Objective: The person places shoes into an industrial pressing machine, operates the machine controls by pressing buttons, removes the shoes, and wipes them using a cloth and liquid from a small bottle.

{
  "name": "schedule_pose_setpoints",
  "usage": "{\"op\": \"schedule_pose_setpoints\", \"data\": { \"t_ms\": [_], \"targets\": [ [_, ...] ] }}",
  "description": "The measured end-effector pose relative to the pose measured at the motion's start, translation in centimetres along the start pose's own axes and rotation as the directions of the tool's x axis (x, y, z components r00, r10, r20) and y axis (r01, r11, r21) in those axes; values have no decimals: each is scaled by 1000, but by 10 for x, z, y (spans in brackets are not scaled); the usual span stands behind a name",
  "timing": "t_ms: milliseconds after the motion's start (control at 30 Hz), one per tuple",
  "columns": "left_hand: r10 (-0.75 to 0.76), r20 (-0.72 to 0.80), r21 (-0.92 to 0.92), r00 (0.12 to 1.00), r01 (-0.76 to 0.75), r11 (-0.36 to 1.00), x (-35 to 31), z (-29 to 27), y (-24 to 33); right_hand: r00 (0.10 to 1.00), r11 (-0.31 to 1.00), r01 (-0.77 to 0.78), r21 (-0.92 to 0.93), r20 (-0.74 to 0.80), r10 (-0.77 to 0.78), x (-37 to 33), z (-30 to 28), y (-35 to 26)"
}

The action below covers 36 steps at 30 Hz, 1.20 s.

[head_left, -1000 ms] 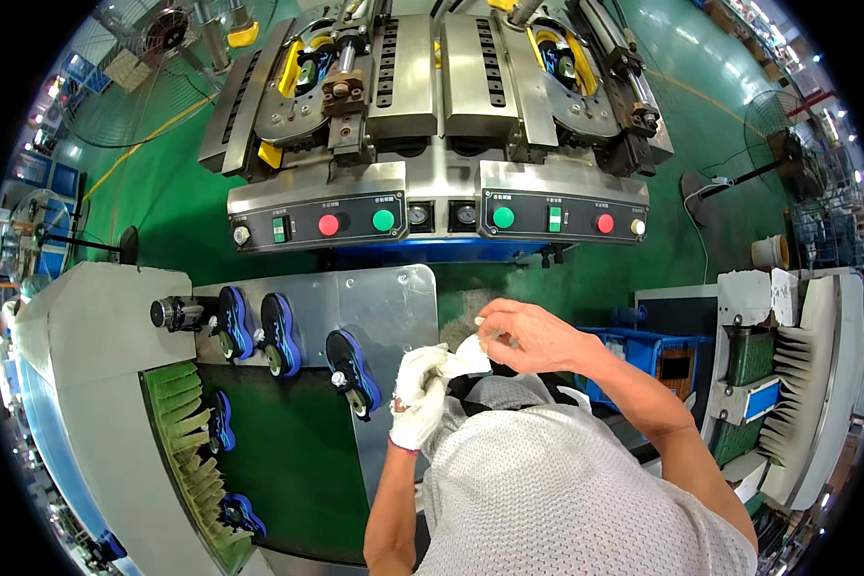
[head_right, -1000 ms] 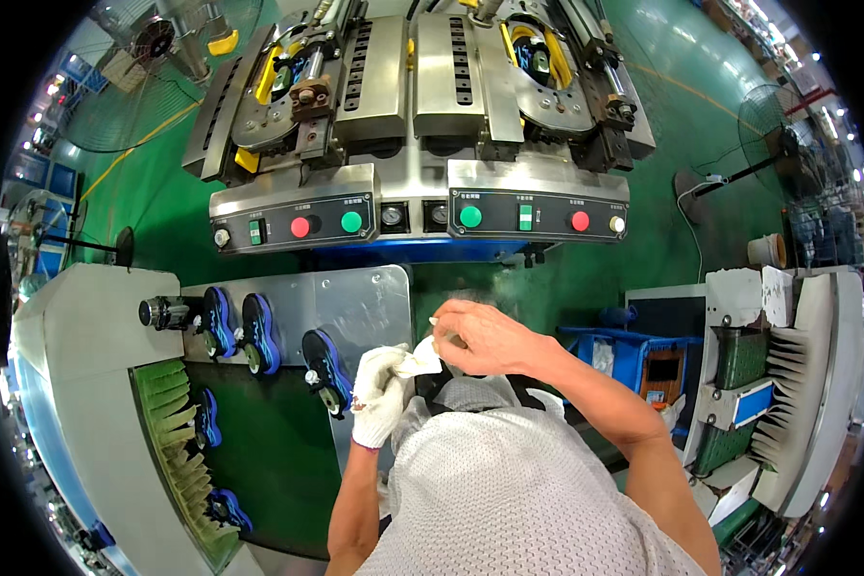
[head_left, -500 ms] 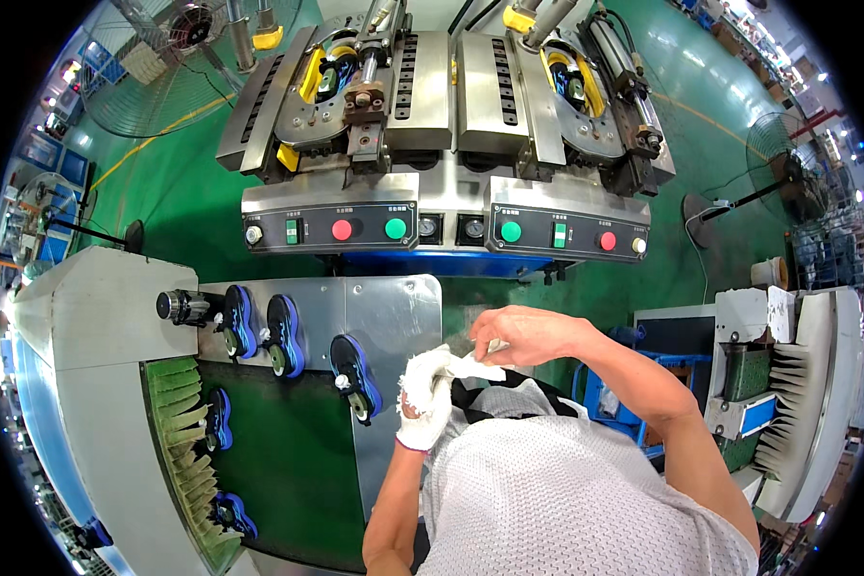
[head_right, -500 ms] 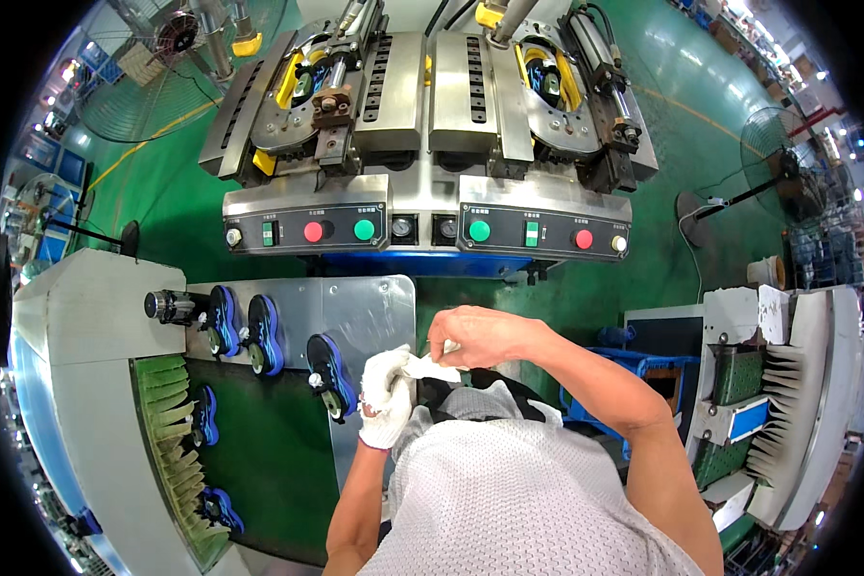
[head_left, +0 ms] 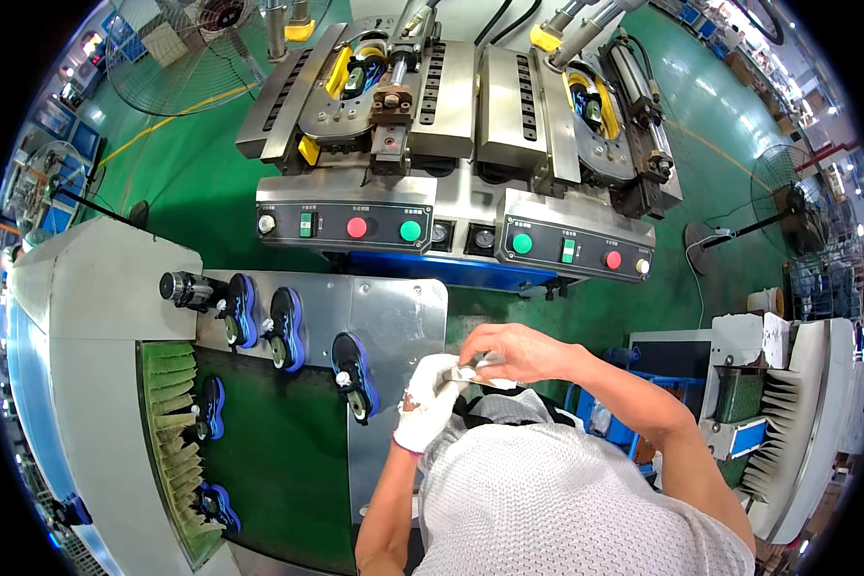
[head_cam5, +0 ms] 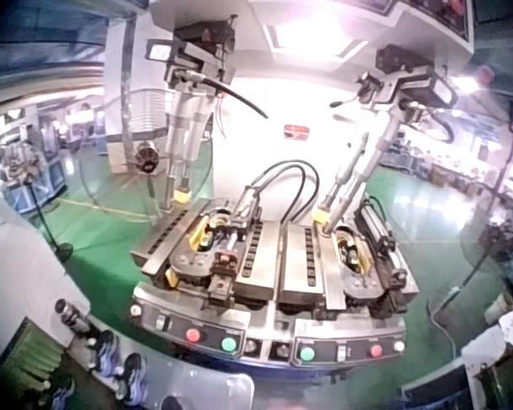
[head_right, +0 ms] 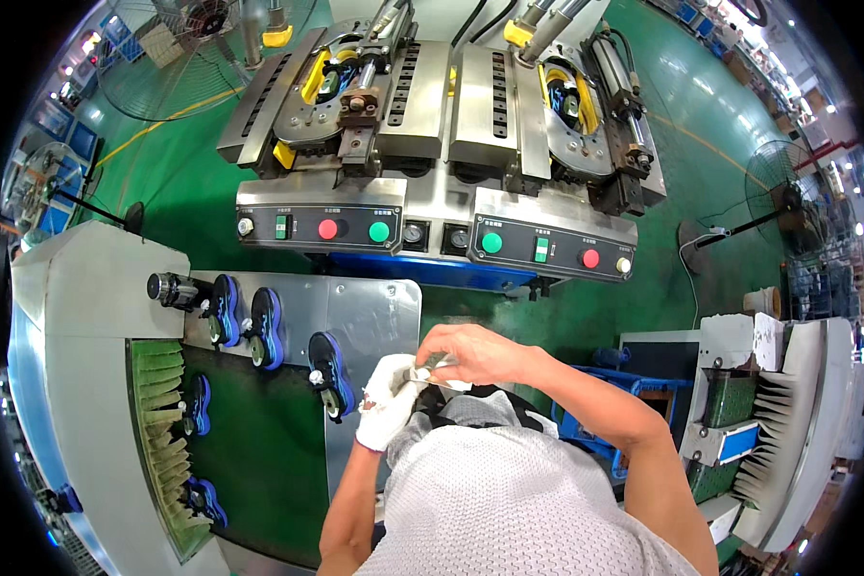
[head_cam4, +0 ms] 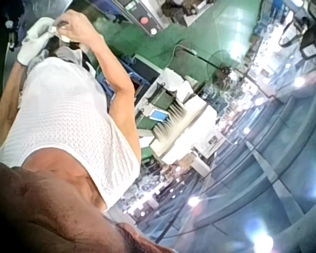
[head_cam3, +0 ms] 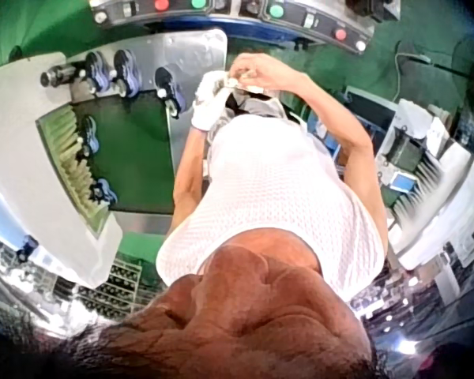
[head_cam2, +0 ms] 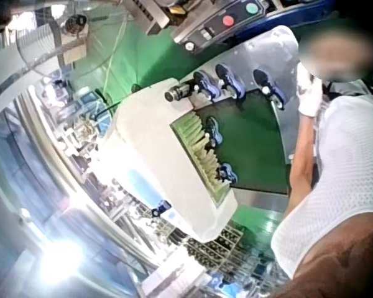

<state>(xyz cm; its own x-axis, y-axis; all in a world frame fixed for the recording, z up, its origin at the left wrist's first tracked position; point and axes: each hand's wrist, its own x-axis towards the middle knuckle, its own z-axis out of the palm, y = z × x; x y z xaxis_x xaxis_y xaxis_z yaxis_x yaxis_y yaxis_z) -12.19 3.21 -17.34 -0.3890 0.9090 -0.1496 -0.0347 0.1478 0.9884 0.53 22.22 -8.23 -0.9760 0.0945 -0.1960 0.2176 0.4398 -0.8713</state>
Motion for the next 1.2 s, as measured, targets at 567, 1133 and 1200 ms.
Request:
{"op": "schedule_pose_setpoints", "data": {
  "t_ms": [567,1133,1200],
  "targets": [
    [-14,47,-150,999,21,989,23,-10,38,852,886,365,287,-486,-193,24,-124,-90],
    [12,-76,155,997,-1,988,-26,-15,65,437,519,517,-681,-312,-844,21,-306,-359],
    [-2,-89,232,996,23,972,-27,-20,51,394,467,540,-700,-280,-875,21,-311,-370]
  ]
}}
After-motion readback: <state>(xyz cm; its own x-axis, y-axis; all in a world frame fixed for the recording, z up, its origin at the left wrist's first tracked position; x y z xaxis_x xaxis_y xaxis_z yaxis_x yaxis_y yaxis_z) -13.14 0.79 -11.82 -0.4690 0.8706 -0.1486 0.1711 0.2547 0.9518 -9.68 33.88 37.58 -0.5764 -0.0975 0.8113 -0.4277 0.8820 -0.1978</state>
